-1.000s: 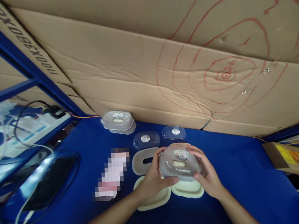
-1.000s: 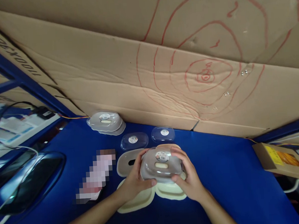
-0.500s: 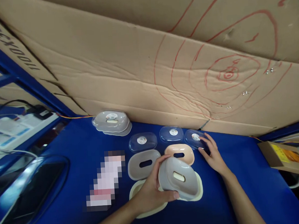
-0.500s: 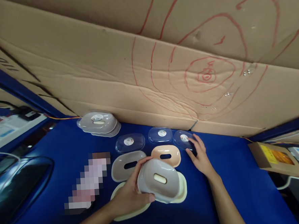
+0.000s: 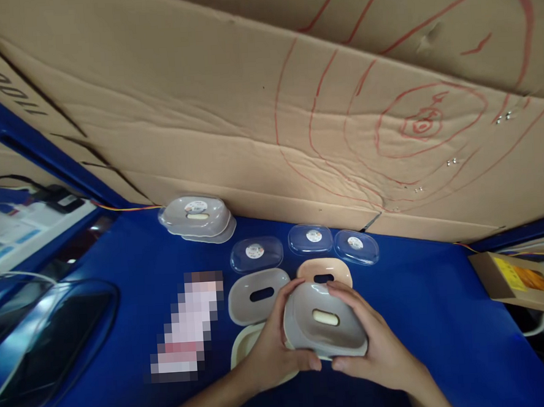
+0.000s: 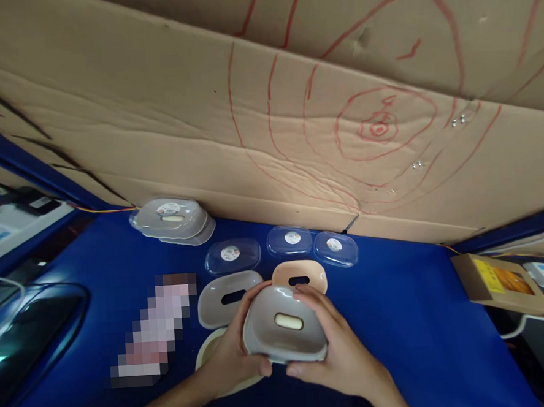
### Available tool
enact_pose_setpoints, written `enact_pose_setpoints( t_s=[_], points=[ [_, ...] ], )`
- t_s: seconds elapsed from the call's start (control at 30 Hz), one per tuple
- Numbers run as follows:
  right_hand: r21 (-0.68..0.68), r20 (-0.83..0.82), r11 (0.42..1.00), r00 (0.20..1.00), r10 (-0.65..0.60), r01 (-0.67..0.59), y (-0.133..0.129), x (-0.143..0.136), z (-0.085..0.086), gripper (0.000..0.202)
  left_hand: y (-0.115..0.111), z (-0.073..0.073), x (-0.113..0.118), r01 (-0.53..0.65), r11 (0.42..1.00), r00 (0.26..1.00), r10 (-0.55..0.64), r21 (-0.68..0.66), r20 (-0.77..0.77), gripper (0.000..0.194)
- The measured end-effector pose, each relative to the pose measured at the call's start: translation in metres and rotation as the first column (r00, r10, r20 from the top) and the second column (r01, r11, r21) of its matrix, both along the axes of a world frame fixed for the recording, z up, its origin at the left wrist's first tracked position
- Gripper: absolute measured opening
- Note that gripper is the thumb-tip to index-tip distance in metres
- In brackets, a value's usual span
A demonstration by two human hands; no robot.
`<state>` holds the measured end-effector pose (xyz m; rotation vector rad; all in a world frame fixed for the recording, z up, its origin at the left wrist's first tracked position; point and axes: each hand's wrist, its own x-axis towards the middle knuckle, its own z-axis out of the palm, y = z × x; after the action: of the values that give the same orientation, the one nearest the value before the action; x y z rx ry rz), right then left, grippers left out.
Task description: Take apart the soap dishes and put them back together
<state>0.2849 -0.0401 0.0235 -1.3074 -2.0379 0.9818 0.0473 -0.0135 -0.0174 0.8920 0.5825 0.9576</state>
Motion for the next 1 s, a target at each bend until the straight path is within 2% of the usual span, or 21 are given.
enact_pose_setpoints(
  t_s=[0.13, 0.2, 0.33, 0.37, 0.43, 0.5, 0.57, 0.6, 0.67, 0.73, 0.8, 0.87, 0.93, 1.0],
  points=[
    [-0.064, -0.277, 0.991, 0.952, -0.131, 0.118, -0.002, 0.008, -0.001, 0.075, -0.004, 0.002, -0.001, 0.055, 0.998, 0.998, -0.055, 0.026, -0.015, 0.112],
    [-0.062, -0.311, 0.977, 0.927, -0.211, 0.202, -0.005, 0.019, -0.004, 0.071, -0.005, 0.005, -0.003, 0.098, 0.994, 0.994, -0.096, 0.047, -0.053, 0.106],
    [0.145, -0.088, 0.898, 0.909, -0.407, 0.416, -0.008, 0.063, -0.017, 0.065, -0.008, 0.009, -0.009, 0.214, 0.972, 0.967, -0.196, 0.096, -0.163, 0.101],
    [0.176, -0.013, 0.883, 0.898, -0.44, 0.435, -0.007, 0.078, -0.021, 0.063, -0.01, 0.008, -0.009, 0.242, 0.962, 0.954, -0.212, 0.125, -0.213, 0.101],
    [0.195, 0.129, 0.892, 0.89, -0.436, 0.409, -0.001, 0.106, -0.027, 0.063, -0.017, 0.003, -0.006, 0.3, 0.929, 0.913, -0.214, 0.216, -0.349, 0.103],
    [0.223, 0.253, 0.908, 0.878, -0.405, 0.355, 0.007, 0.128, -0.031, 0.06, -0.028, -0.005, 0.003, 0.361, 0.86, 0.873, -0.176, 0.361, -0.455, 0.103],
    [0.243, 0.344, 0.924, 0.864, -0.367, 0.295, 0.014, 0.138, -0.034, 0.058, -0.039, -0.013, 0.021, 0.389, 0.738, 0.886, -0.137, 0.552, -0.442, 0.098],
    [0.239, 0.372, 0.934, 0.863, -0.341, 0.266, 0.018, 0.139, -0.036, 0.058, -0.045, -0.016, 0.032, 0.4, 0.692, 0.881, -0.109, 0.601, -0.461, 0.092],
    [0.214, 0.392, 0.954, 0.876, -0.281, 0.211, 0.023, 0.136, -0.039, 0.06, -0.056, -0.02, 0.055, 0.469, 0.579, 0.832, -0.034, 0.667, -0.554, 0.07],
    [0.194, 0.368, 0.966, 0.9, -0.233, 0.171, 0.025, 0.13, -0.044, 0.061, -0.064, -0.021, 0.076, 0.508, 0.47, 0.775, 0.116, 0.722, -0.621, 0.048],
    [0.173, 0.336, 0.974, 0.921, -0.195, 0.143, 0.023, 0.123, -0.049, 0.064, -0.068, -0.02, 0.089, 0.547, 0.405, 0.711, 0.238, 0.732, -0.662, 0.045],
    [0.157, 0.315, 0.98, 0.934, -0.17, 0.125, 0.018, 0.119, -0.052, 0.069, -0.069, -0.017, 0.096, 0.569, 0.405, 0.663, 0.289, 0.716, -0.69, 0.057],
    [0.179, 0.297, 0.974, 0.936, -0.188, 0.139, 0.013, 0.118, -0.051, 0.07, -0.066, -0.012, 0.099, 0.588, 0.446, 0.613, 0.299, 0.675, -0.731, 0.074],
    [0.236, 0.28, 0.956, 0.929, -0.241, 0.177, 0.009, 0.119, -0.046, 0.067, -0.062, -0.007, 0.102, 0.613, 0.496, 0.542, 0.303, 0.615, -0.784, 0.079]
  ],
)
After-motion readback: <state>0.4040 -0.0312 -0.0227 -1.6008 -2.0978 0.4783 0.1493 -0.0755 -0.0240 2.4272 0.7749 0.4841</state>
